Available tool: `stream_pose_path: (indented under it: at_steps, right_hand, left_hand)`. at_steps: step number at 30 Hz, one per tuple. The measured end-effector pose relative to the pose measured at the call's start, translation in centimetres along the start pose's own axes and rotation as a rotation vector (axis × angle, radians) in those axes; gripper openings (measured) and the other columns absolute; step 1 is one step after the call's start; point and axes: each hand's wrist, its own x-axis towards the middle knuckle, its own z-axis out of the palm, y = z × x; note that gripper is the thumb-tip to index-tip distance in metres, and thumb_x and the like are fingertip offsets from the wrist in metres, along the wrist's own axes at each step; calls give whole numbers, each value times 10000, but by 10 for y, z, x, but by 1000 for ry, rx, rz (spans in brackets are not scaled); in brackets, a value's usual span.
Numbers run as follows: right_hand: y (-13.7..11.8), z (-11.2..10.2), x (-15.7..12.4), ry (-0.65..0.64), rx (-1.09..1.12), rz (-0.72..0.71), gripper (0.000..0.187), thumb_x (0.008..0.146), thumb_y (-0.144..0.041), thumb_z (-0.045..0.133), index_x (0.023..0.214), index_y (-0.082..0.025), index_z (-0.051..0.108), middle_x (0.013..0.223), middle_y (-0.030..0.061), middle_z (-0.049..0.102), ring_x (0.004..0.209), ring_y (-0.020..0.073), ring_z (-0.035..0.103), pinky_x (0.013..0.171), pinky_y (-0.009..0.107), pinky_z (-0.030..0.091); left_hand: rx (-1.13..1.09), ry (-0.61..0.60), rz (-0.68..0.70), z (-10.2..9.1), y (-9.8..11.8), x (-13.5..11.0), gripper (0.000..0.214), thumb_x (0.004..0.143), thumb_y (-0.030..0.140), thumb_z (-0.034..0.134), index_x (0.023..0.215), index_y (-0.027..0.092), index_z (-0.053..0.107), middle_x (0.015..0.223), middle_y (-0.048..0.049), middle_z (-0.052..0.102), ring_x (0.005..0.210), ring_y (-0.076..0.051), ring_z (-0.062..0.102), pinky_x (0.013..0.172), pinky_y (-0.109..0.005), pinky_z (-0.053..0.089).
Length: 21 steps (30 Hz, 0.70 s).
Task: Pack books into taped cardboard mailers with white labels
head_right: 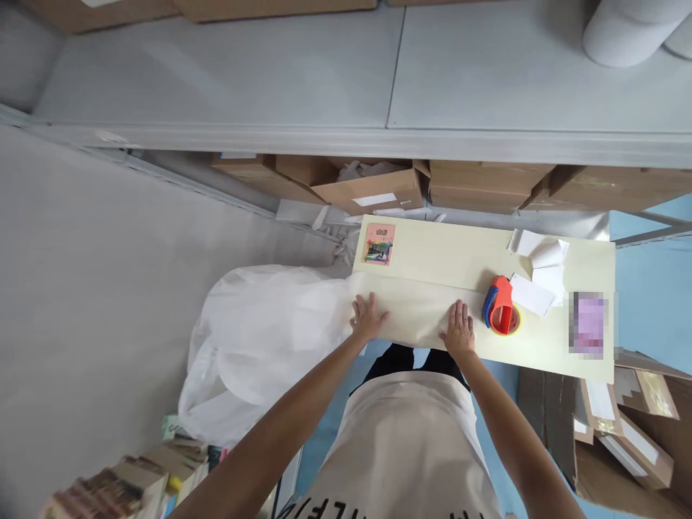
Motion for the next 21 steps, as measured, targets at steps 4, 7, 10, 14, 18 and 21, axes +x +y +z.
stream_pose_path:
  at_steps: [4,7,10,14,18,21]
  right_hand:
    - [-12,-12,-2,86,60,19,677,838,-283,537,1443,-57,333,1578,234,186,1474,369,111,1135,550,248]
    - [-37,-24,13,133,163,12,626,846,-326,521,1410,-81,405,1558,220,252,1452,359,218,1118,526,318]
    - [-78,-35,49,120,337,-31,612,838,-397,536,1389,-143,458,1483,184,404,1369,322,401,1078,496,405]
    - [-139,-36,109,130,649,-12,652,756,-473,633,1324,-173,524,1369,174,530,1234,316,536,1006,502,469]
    - [-181,-28,150,147,1032,178,634,670,-445,714,1233,-200,557,1295,138,592,1173,283,569,928,437,500]
    - [-195,-25,162,178,1173,184,474,636,-394,730,1051,-196,616,1089,86,684,1039,243,614,859,379,507]
  left_hand:
    - [-145,8,-9,-16,-12,12,836,822,527,563,1493,164,220,1601,-220,60,1476,-376,54,1090,-603,281]
    - [-308,59,160,-27,-4,25,754,830,508,572,1445,150,324,1584,-206,191,1474,-331,146,1138,-503,283]
    - [-465,133,303,-43,11,46,659,851,436,567,1418,169,365,1558,-175,288,1461,-294,227,1164,-458,269]
    - [-532,185,309,-61,22,85,650,833,248,570,1419,87,340,1535,-205,306,1465,-283,211,1182,-409,254]
    - [-575,264,294,-65,18,116,610,805,181,575,1384,112,393,1415,-178,466,1391,-298,350,1153,-429,299]
    - [-623,270,375,-65,13,128,523,802,173,575,1316,163,479,1240,-128,595,1228,-277,518,1066,-427,399]
